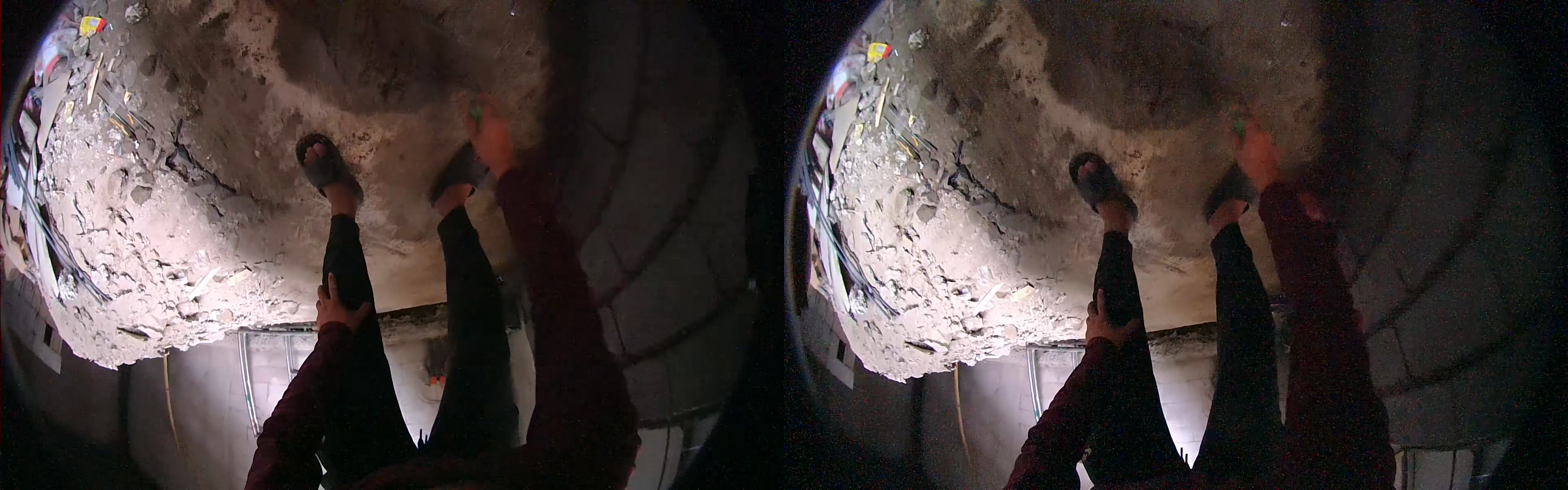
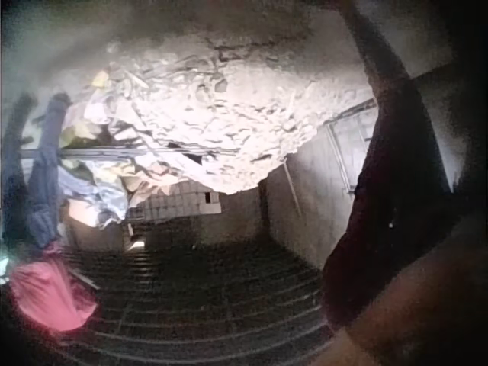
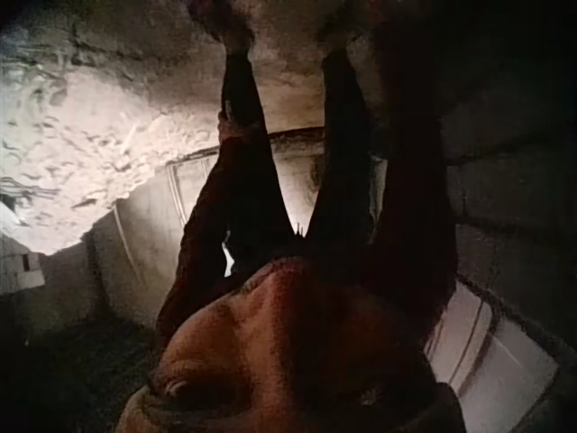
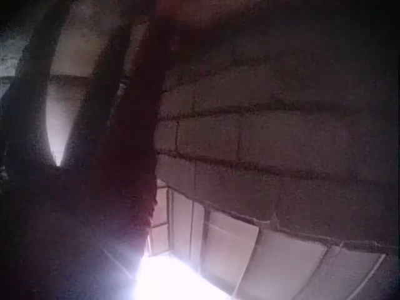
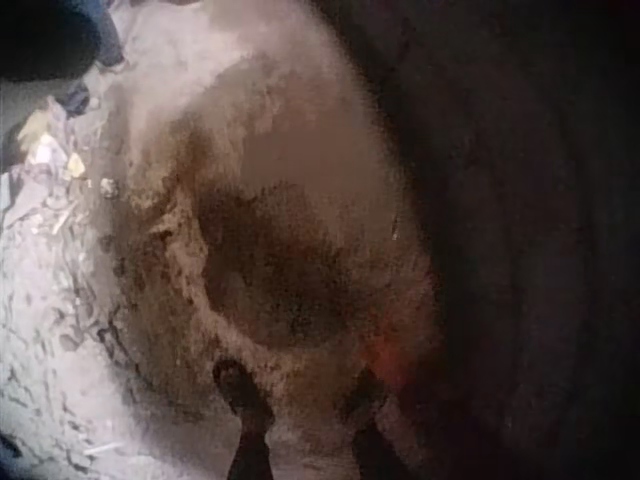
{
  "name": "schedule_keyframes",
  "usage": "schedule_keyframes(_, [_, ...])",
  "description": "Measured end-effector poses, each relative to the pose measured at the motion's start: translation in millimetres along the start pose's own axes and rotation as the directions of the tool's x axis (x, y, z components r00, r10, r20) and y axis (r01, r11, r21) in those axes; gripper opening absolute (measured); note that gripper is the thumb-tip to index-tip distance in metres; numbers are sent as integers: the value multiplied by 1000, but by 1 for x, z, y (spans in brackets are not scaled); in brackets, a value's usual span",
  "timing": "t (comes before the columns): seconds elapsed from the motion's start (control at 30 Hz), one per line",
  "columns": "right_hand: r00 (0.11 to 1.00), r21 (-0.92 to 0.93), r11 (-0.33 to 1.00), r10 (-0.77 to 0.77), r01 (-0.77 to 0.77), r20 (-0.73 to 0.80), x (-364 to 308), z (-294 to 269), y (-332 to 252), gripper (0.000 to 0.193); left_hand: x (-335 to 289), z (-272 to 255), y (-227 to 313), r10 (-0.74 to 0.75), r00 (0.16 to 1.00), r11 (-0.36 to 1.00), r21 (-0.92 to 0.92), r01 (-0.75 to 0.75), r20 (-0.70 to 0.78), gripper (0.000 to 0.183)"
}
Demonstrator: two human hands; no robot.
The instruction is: The person scoops wet cement from a pile on the floor using a trowel and applies it to the top of a partially built hollow block wall. They spread the cement along the joints and surface of the blocks to secure them.
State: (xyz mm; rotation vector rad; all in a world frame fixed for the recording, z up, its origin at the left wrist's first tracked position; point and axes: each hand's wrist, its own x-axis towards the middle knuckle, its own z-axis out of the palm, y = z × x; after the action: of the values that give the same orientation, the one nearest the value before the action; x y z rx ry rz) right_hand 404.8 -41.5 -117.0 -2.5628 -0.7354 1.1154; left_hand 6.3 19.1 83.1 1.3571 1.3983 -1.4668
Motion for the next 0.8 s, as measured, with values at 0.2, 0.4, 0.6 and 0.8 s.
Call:
schedule_keyframes(0.2, [949, -424, 903, -186, 63, -254, 8, 93, 120, 40, 11, -1, -3, 16, 999, 999, 36, -17, 44, 115])
schedule_keyframes(0.4, [941, 76, 946, 300, -314, 155, 36, 92, -57, 35, 4, -6, 2, 31, 999, 999, 26, -32, 10, 118])
schedule_keyframes(0.6, [942, 187, 955, 268, -232, -200, -91, 117, -41, 38, 2, -9, 5, 18, 1000, 999, 41, -17, -5, 117])
schedule_keyframes(0.8, [862, 510, 755, 504, -412, -49, -107, 196, -7, 36, 11, -3, -5, 27, 999, 1000, 3, -27, 47, 114])
